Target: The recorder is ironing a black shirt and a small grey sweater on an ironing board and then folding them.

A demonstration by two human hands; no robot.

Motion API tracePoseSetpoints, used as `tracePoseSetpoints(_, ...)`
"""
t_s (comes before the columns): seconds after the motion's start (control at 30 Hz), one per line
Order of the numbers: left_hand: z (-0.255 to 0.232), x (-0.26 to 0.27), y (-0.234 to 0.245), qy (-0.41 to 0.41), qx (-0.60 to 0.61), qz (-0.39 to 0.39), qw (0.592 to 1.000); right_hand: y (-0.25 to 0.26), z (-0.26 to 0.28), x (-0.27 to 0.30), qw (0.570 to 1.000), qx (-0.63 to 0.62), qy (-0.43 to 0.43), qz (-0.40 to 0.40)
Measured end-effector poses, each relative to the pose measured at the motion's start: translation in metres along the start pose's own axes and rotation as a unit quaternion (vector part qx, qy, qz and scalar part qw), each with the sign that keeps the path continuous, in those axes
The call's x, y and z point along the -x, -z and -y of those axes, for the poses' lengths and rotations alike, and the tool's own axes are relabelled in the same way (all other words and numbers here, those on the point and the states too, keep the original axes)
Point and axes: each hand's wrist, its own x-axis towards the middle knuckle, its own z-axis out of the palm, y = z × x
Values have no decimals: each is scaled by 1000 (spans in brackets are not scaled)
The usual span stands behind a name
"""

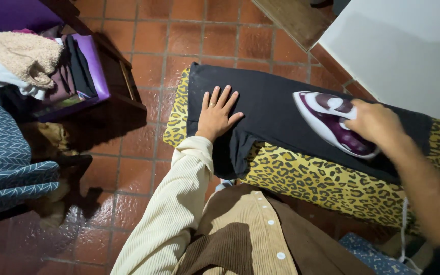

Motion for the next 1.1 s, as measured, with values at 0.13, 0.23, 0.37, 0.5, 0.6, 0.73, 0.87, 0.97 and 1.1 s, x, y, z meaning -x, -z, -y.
tracePoseSetpoints(0.13, 0, 1, -3, -6, 2, -9, 1000, -2, -50, 11, 997, 1, -80, 15)
tracePoseSetpoints(0.23, 0, -2, -3, -10, 1, -16, 1000, -12, -89, 15, 994, 11, -109, 13)
tracePoseSetpoints(0.37, 2, 0, -5, -12, 5, -10, 1000, -21, -121, 12, 995, 16, -95, -13)
tracePoseSetpoints(0.5, -2, -1, -11, -7, 10, -18, 1000, -25, -142, 5, 996, -12, -85, 1)
tracePoseSetpoints(0.6, -2, -2, -11, 1, 8, -19, 1000, 5, -108, 15, 995, -53, -83, -6)
tracePoseSetpoints(0.73, -1, 2, -14, 1, 10, -24, 1000, 51, -39, 55, 959, -231, -137, -89)
tracePoseSetpoints(0.87, -2, -2, -7, -7, 7, -22, 1000, 25, -51, 67, 846, -473, -48, -241)
tracePoseSetpoints(0.97, -14, -10, -8, -28, 13, -23, 999, -11, -79, 79, 754, -579, -14, -310)
tracePoseSetpoints(1.1, -26, -27, -14, -65, 20, -31, 997, -64, -113, 100, 667, -641, 21, -378)
